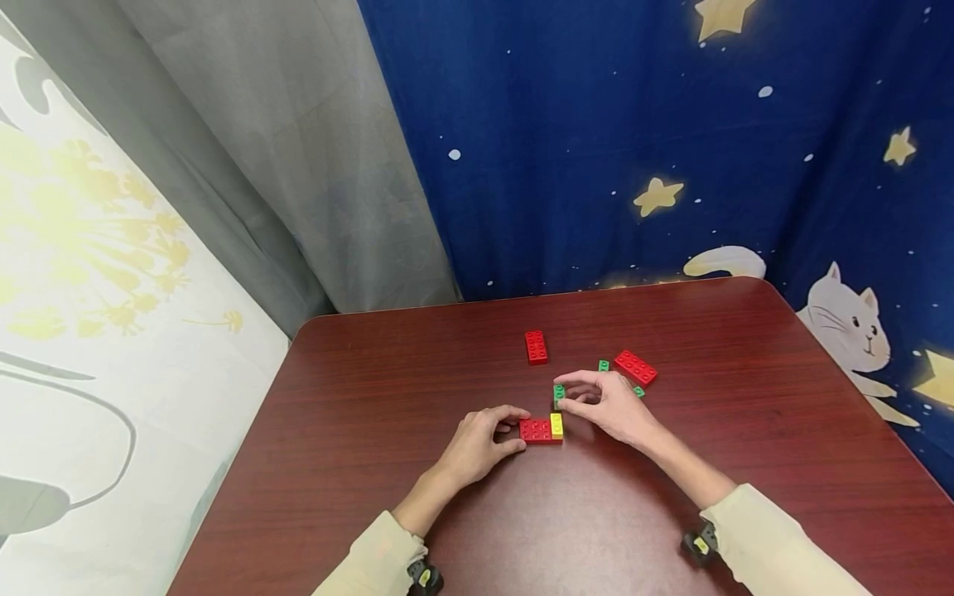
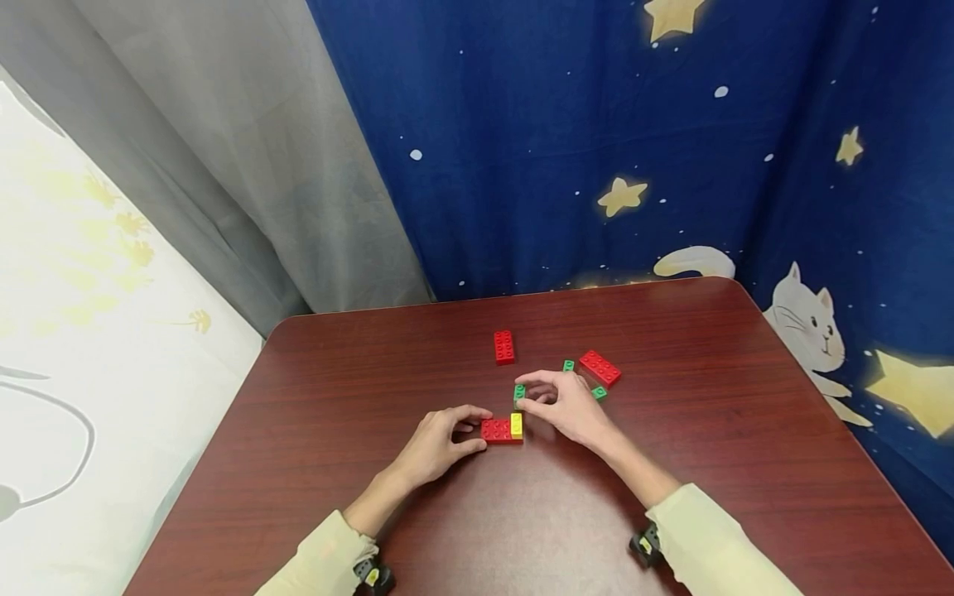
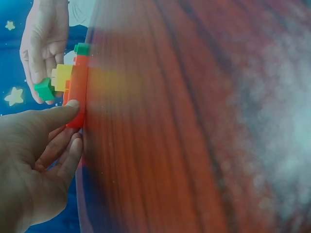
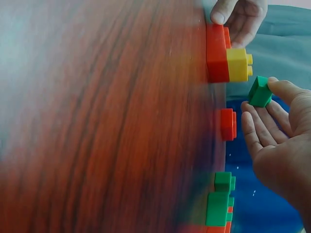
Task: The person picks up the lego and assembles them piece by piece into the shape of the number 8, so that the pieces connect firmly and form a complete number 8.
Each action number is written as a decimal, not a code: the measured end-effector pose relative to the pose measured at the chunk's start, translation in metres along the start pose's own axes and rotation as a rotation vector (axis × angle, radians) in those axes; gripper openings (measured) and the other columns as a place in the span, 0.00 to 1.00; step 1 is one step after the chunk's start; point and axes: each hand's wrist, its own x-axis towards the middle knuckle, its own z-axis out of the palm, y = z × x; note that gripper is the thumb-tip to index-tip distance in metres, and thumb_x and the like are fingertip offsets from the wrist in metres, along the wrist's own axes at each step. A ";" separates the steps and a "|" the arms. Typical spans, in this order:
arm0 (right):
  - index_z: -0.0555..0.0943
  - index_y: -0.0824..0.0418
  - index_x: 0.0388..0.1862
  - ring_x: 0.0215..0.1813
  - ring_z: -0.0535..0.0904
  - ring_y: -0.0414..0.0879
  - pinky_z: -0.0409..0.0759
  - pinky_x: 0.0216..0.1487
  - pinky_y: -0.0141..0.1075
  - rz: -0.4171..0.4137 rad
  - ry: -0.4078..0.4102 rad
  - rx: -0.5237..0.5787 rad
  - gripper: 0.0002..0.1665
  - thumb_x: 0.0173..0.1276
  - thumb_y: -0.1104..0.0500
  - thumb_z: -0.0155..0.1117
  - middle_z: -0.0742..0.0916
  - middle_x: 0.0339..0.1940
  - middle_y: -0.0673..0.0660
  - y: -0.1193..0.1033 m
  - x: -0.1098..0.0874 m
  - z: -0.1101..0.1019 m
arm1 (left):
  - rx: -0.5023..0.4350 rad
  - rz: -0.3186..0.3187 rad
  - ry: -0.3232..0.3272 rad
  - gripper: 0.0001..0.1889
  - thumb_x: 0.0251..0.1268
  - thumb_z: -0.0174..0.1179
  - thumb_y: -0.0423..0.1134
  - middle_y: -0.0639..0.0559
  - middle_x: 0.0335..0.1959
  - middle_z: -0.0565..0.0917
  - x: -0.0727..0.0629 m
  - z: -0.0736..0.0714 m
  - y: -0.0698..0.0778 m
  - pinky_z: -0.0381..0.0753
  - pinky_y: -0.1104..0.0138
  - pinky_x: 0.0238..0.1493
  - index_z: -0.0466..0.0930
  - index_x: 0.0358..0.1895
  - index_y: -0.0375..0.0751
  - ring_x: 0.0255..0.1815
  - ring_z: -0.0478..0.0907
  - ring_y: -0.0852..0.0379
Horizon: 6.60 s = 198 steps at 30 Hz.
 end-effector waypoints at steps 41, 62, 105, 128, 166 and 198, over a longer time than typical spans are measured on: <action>0.90 0.55 0.54 0.49 0.90 0.49 0.84 0.51 0.37 -0.130 -0.037 -0.060 0.17 0.66 0.59 0.81 0.93 0.45 0.47 -0.008 0.001 0.046 | -0.073 -0.017 0.005 0.20 0.65 0.77 0.35 0.50 0.51 0.90 0.002 0.000 -0.005 0.86 0.64 0.54 0.86 0.59 0.41 0.50 0.88 0.54; 0.90 0.56 0.53 0.46 0.89 0.44 0.84 0.49 0.35 -0.152 -0.021 -0.110 0.20 0.62 0.61 0.83 0.93 0.45 0.48 -0.007 0.003 0.053 | -0.137 -0.023 0.013 0.22 0.65 0.77 0.33 0.49 0.49 0.90 0.001 0.000 -0.006 0.86 0.65 0.53 0.85 0.62 0.39 0.50 0.89 0.53; 0.93 0.55 0.52 0.44 0.87 0.42 0.84 0.48 0.38 -0.153 0.020 -0.194 0.17 0.64 0.58 0.83 0.93 0.45 0.46 -0.010 0.003 0.057 | -0.122 -0.022 0.019 0.22 0.65 0.77 0.33 0.48 0.50 0.90 0.002 0.002 -0.006 0.87 0.65 0.53 0.85 0.62 0.38 0.49 0.89 0.54; 0.88 0.63 0.55 0.42 0.89 0.43 0.88 0.45 0.38 -0.081 -0.049 -0.169 0.22 0.63 0.62 0.83 0.92 0.43 0.53 -0.001 -0.015 0.031 | -0.092 -0.013 0.012 0.25 0.65 0.77 0.38 0.51 0.53 0.89 -0.002 -0.001 -0.003 0.85 0.64 0.56 0.83 0.65 0.42 0.51 0.87 0.56; 0.90 0.60 0.53 0.43 0.90 0.40 0.88 0.44 0.38 -0.056 -0.014 -0.197 0.20 0.62 0.59 0.84 0.93 0.43 0.52 0.005 -0.016 0.028 | -0.222 -0.039 0.072 0.18 0.63 0.78 0.37 0.52 0.48 0.92 0.003 0.000 0.001 0.87 0.70 0.45 0.90 0.55 0.41 0.45 0.90 0.60; 0.90 0.61 0.53 0.42 0.90 0.40 0.87 0.43 0.34 -0.056 -0.026 -0.179 0.20 0.62 0.60 0.84 0.93 0.42 0.51 0.004 -0.015 0.029 | -0.188 -0.058 -0.004 0.23 0.66 0.76 0.42 0.52 0.50 0.90 0.001 -0.004 0.004 0.86 0.72 0.47 0.86 0.62 0.42 0.47 0.89 0.60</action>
